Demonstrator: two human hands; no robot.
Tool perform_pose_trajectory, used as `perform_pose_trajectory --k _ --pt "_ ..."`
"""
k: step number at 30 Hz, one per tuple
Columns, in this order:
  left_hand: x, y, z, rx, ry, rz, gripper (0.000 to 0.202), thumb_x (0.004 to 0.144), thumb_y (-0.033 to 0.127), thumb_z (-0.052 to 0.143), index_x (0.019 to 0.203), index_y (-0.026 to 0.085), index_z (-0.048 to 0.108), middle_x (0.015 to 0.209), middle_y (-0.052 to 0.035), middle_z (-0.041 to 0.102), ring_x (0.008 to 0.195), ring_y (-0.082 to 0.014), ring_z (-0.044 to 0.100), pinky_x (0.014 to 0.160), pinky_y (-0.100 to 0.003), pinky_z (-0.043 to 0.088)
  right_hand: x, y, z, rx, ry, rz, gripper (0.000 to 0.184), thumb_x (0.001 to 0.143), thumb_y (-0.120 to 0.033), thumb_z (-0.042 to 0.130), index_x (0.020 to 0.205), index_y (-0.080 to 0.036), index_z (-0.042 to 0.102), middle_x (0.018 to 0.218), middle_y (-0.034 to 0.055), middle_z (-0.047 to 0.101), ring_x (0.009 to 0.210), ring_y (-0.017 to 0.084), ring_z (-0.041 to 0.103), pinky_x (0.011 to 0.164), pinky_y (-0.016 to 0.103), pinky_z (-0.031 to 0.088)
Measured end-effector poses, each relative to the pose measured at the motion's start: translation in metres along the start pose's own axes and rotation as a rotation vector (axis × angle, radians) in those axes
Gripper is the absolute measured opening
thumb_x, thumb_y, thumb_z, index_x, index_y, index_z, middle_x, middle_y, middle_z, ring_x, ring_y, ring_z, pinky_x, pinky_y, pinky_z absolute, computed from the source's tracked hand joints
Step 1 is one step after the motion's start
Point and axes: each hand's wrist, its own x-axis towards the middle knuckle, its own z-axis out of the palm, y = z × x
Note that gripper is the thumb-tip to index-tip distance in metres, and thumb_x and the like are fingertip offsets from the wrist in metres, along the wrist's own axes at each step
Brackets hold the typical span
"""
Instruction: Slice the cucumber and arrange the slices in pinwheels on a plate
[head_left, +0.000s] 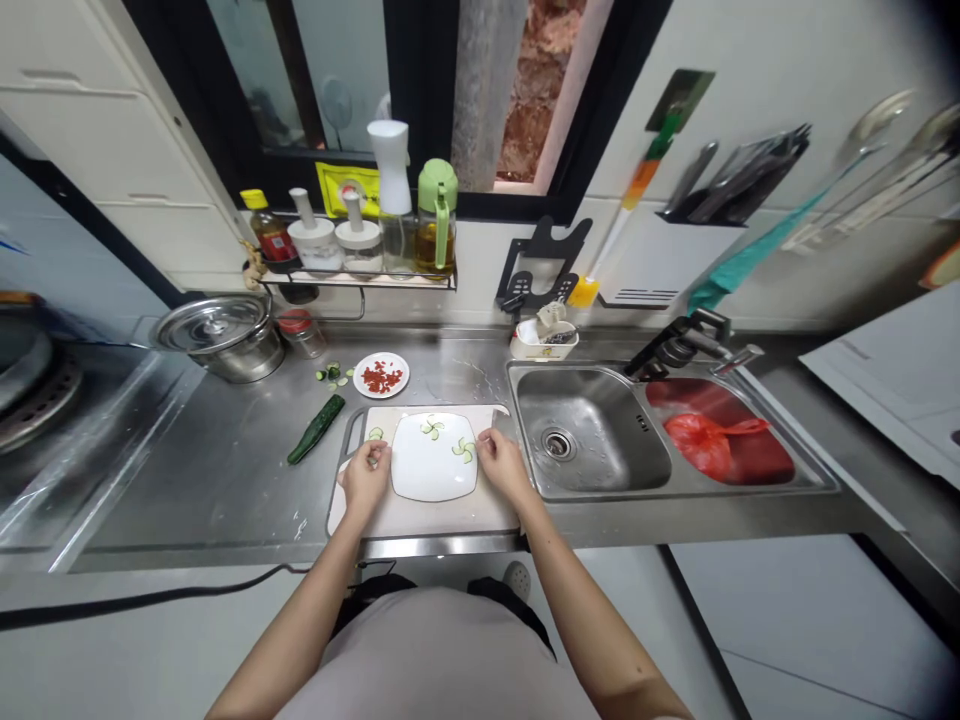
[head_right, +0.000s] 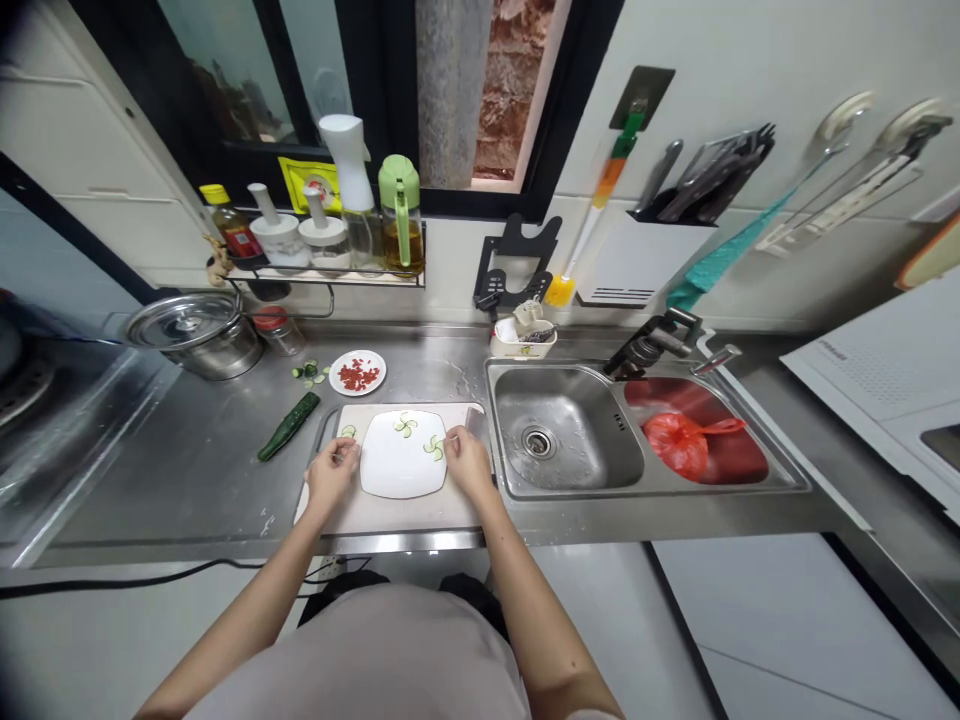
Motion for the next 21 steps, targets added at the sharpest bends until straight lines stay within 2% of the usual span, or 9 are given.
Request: perform_pose_trajectory --k 5,10,21 --pt "0.003 -0.026 -0.022 -0.004 0.039 -0.032 0.026 0.084 0.041 0.052 0.100 0.026 0.066 0.087 -0.0004 0.070 0.076 -0.0187 0.061 0.088 -0.038 0.036 -0.015 0.000 0.002 0.070 0.077 -0.027 0.025 0.089 -0.031 0.041 0.095 -0.019 0.062 0.073 0.0028 0.063 0.067 0.017 0.056 0.062 0.024 0.038" --pt "0.001 -0.041 -0.028 0.007 0.076 -0.033 0.028 0.085 0.041 0.051 0.100 0.023 0.067 0.086 -0.0025 0.070 0.075 -0.0193 0.061 0.086 -0.039 0.034 -0.031 0.003 0.010 0.204 0.131 -0.066 0.025 0.085 -0.036 0.043 0.084 -0.019 0.062 0.063 0.0007 0.058 0.061 0.017 0.054 0.058 0.024 0.035" --pt "0.004 -0.027 -0.012 0.142 0.090 -0.044 0.026 0.083 0.037 0.056 0.105 0.025 0.064 0.093 -0.0051 0.069 0.100 -0.0283 0.059 0.088 -0.041 0.030 -0.041 -0.001 0.022 0.221 0.116 -0.105 0.032 0.085 -0.045 0.043 0.084 -0.019 0.061 0.060 0.0002 0.055 0.057 0.017 0.053 0.057 0.026 0.037"
